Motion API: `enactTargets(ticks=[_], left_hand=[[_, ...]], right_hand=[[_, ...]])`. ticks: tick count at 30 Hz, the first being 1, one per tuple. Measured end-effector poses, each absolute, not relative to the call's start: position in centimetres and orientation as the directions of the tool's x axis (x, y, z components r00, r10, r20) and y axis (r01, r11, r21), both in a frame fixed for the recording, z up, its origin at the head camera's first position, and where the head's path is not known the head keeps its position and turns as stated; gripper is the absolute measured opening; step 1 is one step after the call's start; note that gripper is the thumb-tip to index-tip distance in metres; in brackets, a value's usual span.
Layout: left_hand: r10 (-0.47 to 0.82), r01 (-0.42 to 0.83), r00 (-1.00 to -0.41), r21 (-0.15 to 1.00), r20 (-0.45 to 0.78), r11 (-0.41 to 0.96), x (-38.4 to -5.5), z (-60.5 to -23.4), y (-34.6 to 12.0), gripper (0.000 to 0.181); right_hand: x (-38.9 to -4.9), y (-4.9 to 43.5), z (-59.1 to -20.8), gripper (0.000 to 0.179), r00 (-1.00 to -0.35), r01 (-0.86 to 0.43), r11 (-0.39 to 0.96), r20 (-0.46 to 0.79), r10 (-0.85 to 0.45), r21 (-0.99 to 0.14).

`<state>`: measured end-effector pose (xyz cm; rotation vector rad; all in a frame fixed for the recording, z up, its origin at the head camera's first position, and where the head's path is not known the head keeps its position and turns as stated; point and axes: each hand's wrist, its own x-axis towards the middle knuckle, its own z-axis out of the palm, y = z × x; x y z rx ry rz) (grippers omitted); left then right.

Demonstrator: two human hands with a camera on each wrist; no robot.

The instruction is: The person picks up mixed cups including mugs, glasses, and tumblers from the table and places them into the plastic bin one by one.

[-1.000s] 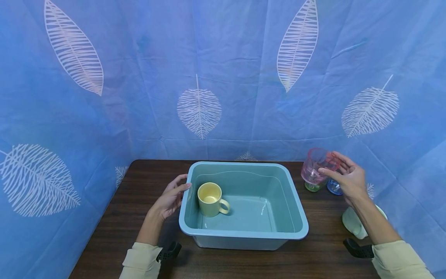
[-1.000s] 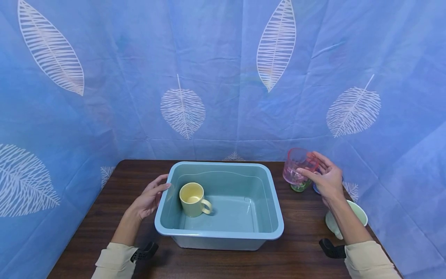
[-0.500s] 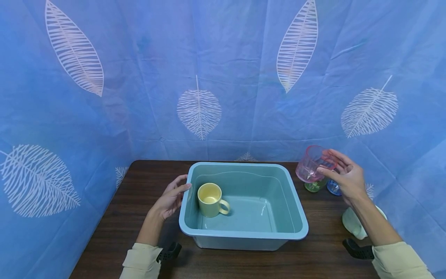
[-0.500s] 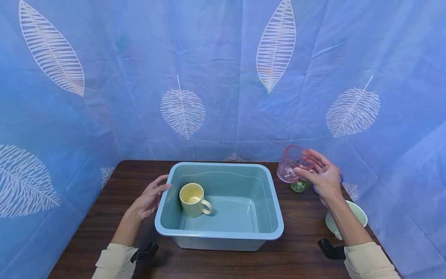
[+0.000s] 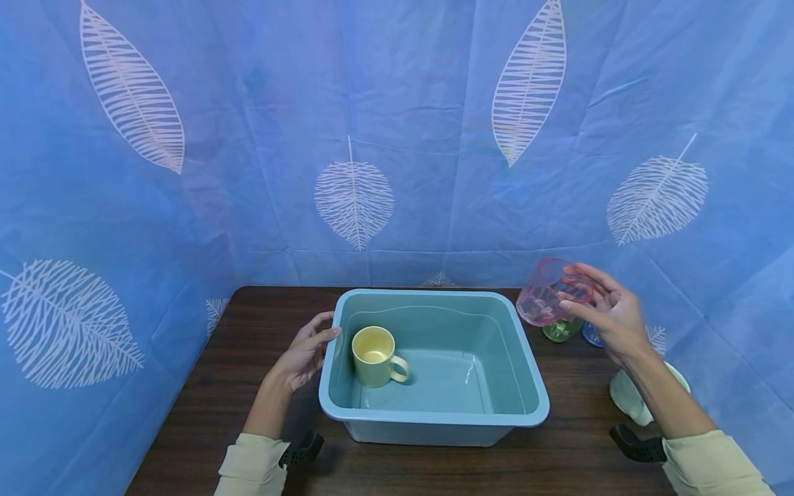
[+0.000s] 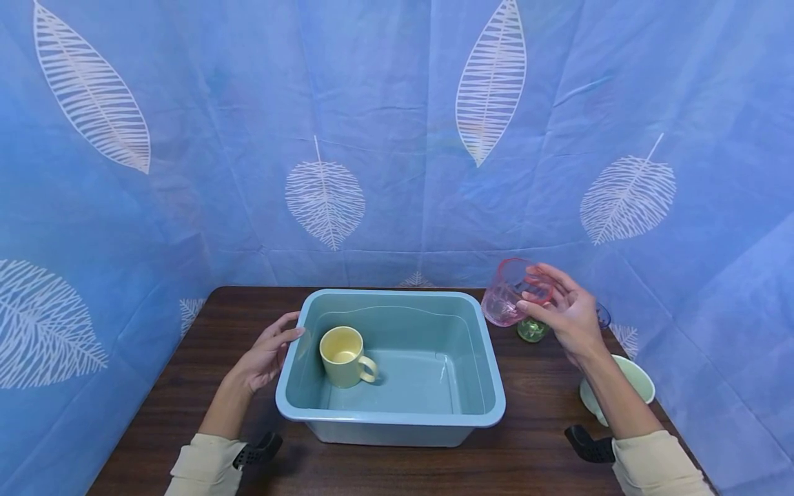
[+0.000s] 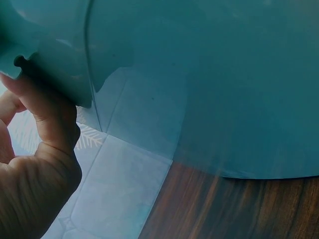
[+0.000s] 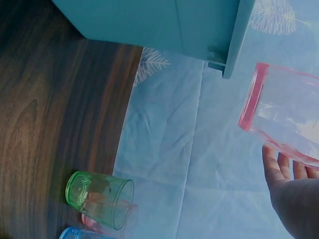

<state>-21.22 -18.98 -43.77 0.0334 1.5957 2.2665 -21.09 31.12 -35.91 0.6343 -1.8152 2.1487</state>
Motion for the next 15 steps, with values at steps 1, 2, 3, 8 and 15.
enactTargets(ticks=[1,2,3,8,15], left_hand=[[0.307,-0.281,-0.933,0.915,-0.189,-0.29,-21.2,-43.8,-19.0,0.048],[0.306,-0.281,-0.933,0.915,-0.19,-0.288,-21.2,-43.8,-19.0,0.048],[0.305,-0.281,-0.933,0.916,-0.19,-0.287,-21.2,-43.7,-19.0,0.048],[0.305,-0.284,-0.932,0.914,-0.194,-0.288,-21.2,-43.7,-19.0,0.049],[0.309,-0.284,-0.932,0.913,-0.191,-0.293,-21.2,-43.7,-19.1,0.049]], right_hand=[[-21.1,31.0,-35.8,0.062,-0.868,-0.466,-0.187,0.488,-0.092,-0.865],[-21.0,30.8,-35.7,0.062,-0.864,-0.468,-0.192,0.492,-0.104,-0.863],[-21.0,30.7,-35.6,0.063,-0.86,-0.471,-0.198,0.497,-0.112,-0.86],[-20.9,30.1,-35.2,0.065,-0.844,-0.477,-0.218,0.513,-0.155,-0.851],[-20.9,29.6,-35.2,0.067,-0.834,-0.482,-0.2,0.516,-0.196,-0.853]])
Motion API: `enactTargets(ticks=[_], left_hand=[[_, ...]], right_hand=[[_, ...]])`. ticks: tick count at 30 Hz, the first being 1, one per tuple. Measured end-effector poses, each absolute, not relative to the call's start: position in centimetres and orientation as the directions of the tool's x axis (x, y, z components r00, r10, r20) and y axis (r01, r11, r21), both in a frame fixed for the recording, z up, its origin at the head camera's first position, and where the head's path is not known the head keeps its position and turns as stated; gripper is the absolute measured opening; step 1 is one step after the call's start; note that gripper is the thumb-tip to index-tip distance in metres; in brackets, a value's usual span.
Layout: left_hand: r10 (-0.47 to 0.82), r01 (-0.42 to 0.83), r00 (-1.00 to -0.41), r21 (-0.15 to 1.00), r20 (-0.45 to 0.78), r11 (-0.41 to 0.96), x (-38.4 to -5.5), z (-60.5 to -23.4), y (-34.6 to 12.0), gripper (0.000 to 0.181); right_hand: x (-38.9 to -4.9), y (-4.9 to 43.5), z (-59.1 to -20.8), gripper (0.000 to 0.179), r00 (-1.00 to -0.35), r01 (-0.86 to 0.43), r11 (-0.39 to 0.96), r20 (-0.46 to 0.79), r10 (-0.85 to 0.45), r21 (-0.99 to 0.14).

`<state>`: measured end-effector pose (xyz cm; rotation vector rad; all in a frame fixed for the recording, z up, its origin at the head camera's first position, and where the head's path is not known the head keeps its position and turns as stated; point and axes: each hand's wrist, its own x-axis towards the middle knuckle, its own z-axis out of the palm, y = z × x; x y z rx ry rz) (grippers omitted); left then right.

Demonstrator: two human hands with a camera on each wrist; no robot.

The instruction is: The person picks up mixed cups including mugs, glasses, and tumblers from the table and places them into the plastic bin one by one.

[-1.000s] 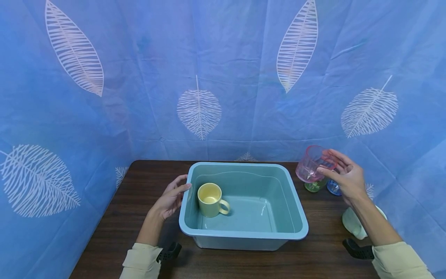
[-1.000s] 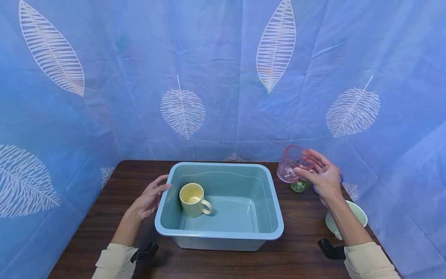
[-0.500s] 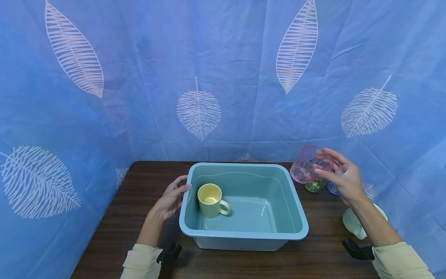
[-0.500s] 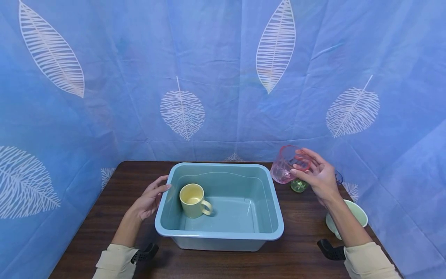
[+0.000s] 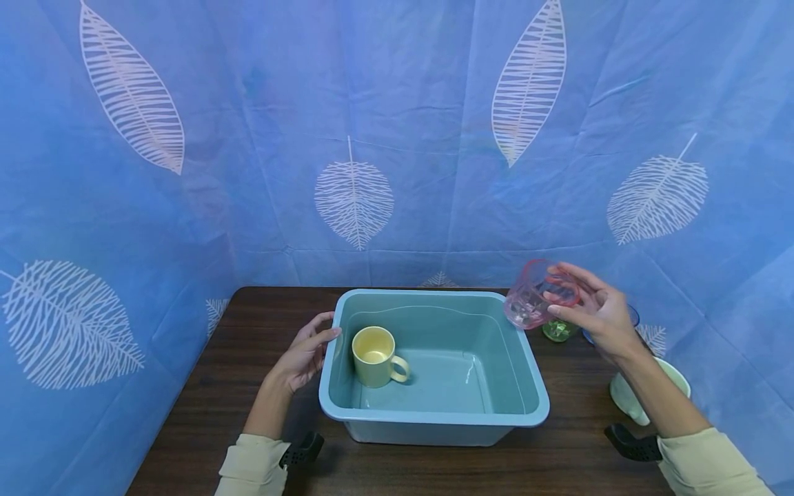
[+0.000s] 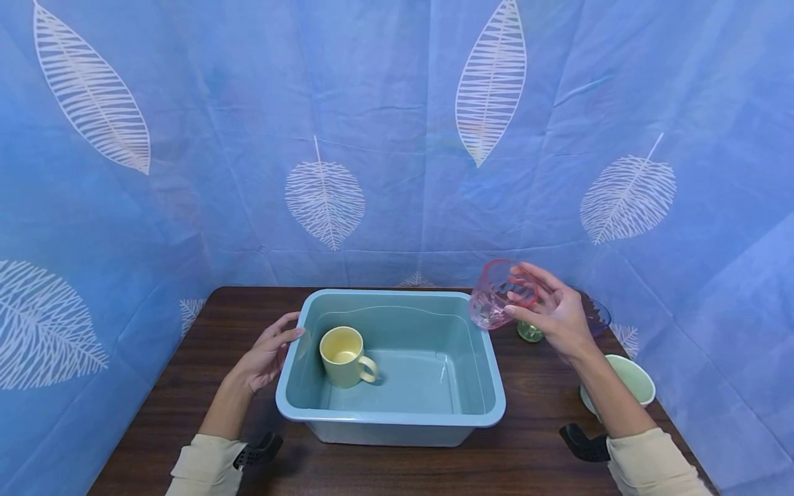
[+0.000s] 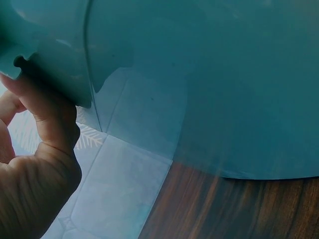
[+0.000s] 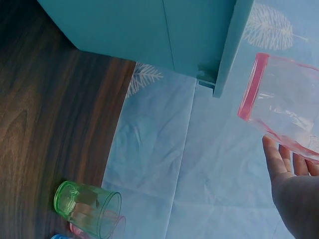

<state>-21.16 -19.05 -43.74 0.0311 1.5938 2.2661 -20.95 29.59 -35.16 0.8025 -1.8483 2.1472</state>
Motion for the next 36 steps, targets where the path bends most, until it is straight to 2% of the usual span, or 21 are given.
enactTargets(ticks=[12,20,36], left_hand=[[0.315,-0.289,-0.93,0.906,-0.189,-0.308,-21.1,-43.7,-19.0,0.049],[0.317,-0.292,-0.929,0.907,-0.192,-0.305,-20.9,-43.7,-19.1,0.05],[0.31,-0.286,-0.932,0.909,-0.19,-0.304,-20.8,-43.5,-19.1,0.05]], right_hand=[[-20.9,28.6,-34.9,0.071,-0.836,-0.479,-0.099,0.488,-0.251,-0.872],[-20.9,28.2,-35.0,0.071,-0.832,-0.479,-0.112,0.491,-0.258,-0.871],[-21.2,27.2,-34.8,0.069,-0.842,-0.45,-0.043,0.44,-0.313,-0.892]])
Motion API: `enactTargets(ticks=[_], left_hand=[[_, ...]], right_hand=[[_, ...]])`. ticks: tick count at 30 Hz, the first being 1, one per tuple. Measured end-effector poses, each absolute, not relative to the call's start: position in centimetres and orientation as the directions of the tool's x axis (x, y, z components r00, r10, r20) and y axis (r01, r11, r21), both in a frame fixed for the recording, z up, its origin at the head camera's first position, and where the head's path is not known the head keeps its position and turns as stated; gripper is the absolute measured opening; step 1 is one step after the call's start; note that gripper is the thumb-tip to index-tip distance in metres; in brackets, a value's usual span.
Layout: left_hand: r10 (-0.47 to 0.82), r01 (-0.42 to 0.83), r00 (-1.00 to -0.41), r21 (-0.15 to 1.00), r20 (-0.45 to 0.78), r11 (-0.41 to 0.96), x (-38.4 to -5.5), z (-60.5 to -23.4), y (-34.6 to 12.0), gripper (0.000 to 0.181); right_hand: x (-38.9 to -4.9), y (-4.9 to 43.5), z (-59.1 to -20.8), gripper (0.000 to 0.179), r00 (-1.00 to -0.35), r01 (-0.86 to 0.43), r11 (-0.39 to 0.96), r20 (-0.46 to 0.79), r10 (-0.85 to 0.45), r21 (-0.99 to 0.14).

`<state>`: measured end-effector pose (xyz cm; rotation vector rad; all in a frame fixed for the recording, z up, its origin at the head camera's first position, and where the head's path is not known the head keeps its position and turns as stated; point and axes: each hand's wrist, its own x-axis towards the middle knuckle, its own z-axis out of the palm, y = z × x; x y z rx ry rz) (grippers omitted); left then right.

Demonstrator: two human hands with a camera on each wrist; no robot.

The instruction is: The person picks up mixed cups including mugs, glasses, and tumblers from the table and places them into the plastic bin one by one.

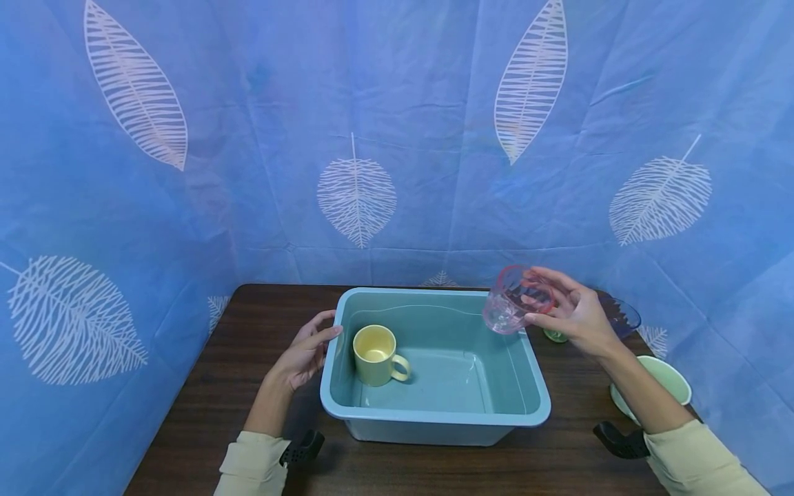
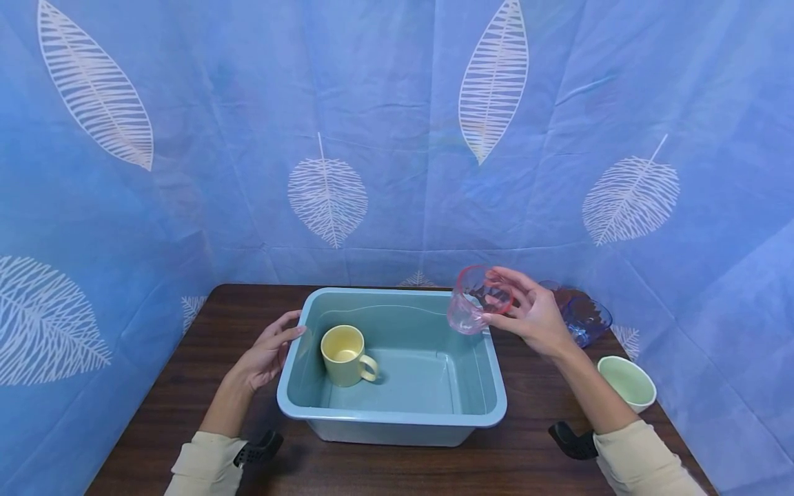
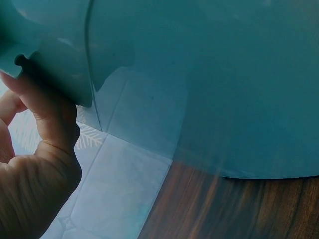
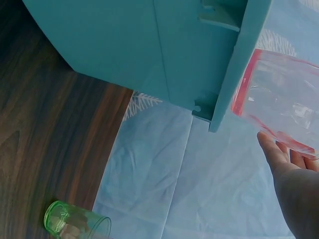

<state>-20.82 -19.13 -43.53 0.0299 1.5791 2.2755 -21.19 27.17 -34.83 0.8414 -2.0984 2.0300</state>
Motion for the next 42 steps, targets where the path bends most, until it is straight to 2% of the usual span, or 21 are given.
enactTargets(ticks=[8,16,26,35,42], left_hand=[[0.301,-0.295,-0.932,0.906,-0.202,-0.304,-21.0,-43.6,-19.1,0.048],[0.306,-0.292,-0.931,0.906,-0.197,-0.305,-21.0,-43.7,-19.2,0.046],[0.304,-0.296,-0.931,0.905,-0.201,-0.307,-21.1,-43.7,-19.2,0.05],[0.314,-0.294,-0.929,0.904,-0.195,-0.311,-21.0,-43.7,-19.2,0.05],[0.316,-0.288,-0.93,0.906,-0.187,-0.312,-21.0,-43.7,-19.2,0.049]], right_hand=[[-21.3,26.8,-34.7,0.068,-0.852,-0.435,-0.027,0.421,-0.31,-0.9],[-21.4,26.6,-35.0,0.072,-0.845,-0.41,-0.081,0.412,-0.343,-0.909],[-21.8,26.5,-35.3,0.068,-0.838,-0.418,0.08,0.35,-0.418,-0.905],[-21.6,25.6,-35.2,0.063,-0.834,-0.409,0.107,0.323,-0.448,-0.906],[-21.3,24.6,-35.1,0.064,-0.843,-0.402,0.205,0.273,-0.464,-0.892]])
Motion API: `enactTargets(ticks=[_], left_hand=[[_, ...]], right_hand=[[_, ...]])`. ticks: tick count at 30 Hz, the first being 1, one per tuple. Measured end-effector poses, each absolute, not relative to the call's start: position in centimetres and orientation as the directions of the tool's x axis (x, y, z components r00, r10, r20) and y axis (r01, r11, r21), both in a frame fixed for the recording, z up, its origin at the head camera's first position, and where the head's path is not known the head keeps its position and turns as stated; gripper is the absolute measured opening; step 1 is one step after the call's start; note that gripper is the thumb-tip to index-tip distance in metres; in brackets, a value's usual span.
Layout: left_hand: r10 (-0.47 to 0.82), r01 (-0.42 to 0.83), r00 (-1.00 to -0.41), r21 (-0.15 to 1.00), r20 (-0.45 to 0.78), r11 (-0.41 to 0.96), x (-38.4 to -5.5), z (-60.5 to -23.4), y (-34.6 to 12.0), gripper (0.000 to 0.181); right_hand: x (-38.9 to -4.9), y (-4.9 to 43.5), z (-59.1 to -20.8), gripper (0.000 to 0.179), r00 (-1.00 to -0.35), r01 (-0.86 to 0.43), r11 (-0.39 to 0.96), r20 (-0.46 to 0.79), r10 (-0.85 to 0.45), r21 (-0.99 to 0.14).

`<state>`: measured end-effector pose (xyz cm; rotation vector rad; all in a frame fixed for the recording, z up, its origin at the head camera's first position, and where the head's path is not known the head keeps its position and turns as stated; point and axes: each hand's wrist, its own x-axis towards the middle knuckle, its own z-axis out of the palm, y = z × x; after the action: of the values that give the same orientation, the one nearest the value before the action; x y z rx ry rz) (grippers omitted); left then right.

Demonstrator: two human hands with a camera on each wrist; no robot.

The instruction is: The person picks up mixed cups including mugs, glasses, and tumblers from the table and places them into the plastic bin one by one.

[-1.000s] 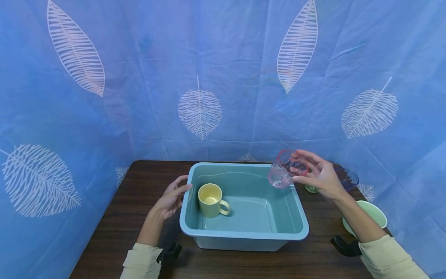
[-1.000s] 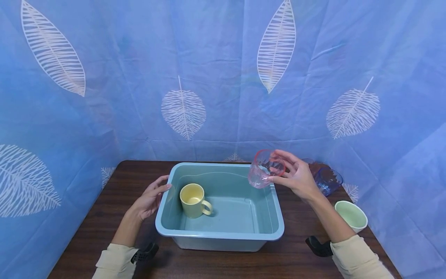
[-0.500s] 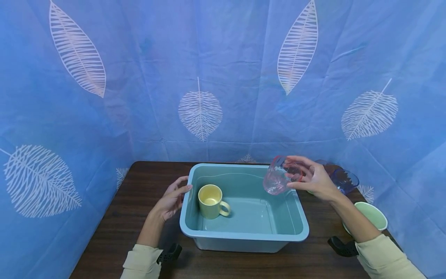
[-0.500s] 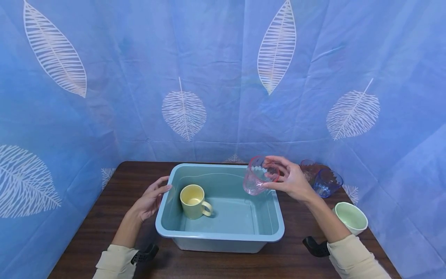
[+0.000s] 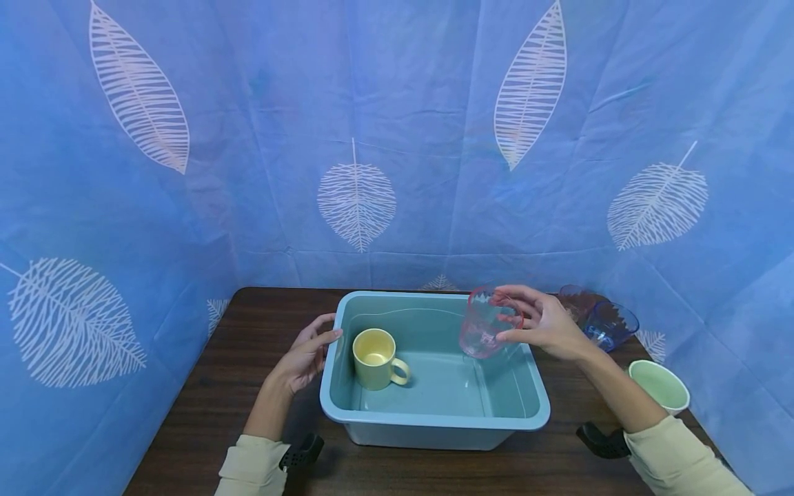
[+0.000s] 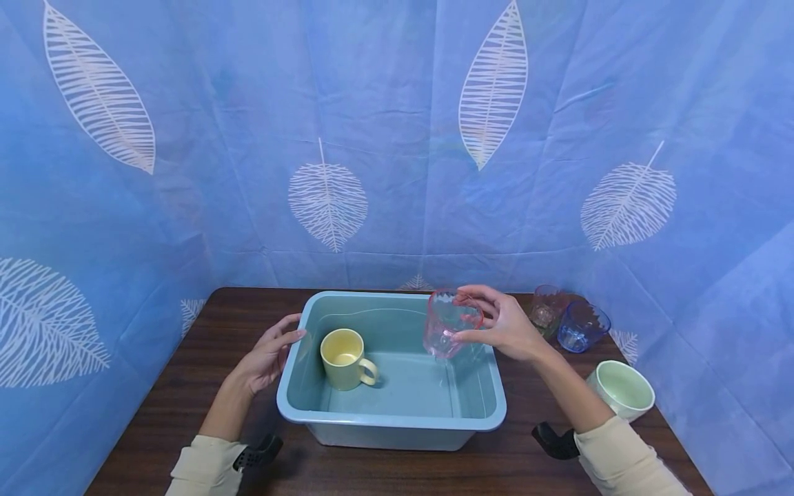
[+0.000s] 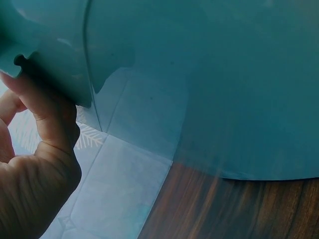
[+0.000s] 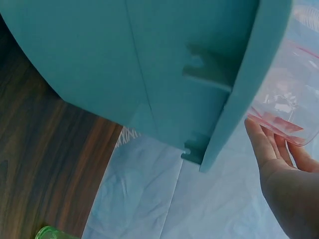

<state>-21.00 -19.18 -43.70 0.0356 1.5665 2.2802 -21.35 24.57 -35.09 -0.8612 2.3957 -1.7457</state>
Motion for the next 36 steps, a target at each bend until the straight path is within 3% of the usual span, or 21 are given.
enactTargets(ticks=[22,36], left_hand=[[0.311,-0.286,-0.932,0.905,-0.187,-0.315,-21.2,-43.9,-19.2,0.051],[0.309,-0.288,-0.932,0.905,-0.19,-0.314,-21.3,-44.0,-19.2,0.051]], right_hand=[[-21.8,22.0,-35.2,0.073,-0.839,-0.295,0.19,0.159,-0.52,-0.937],[-22.3,21.3,-35.4,0.07,-0.821,-0.336,0.197,0.184,-0.54,-0.921]])
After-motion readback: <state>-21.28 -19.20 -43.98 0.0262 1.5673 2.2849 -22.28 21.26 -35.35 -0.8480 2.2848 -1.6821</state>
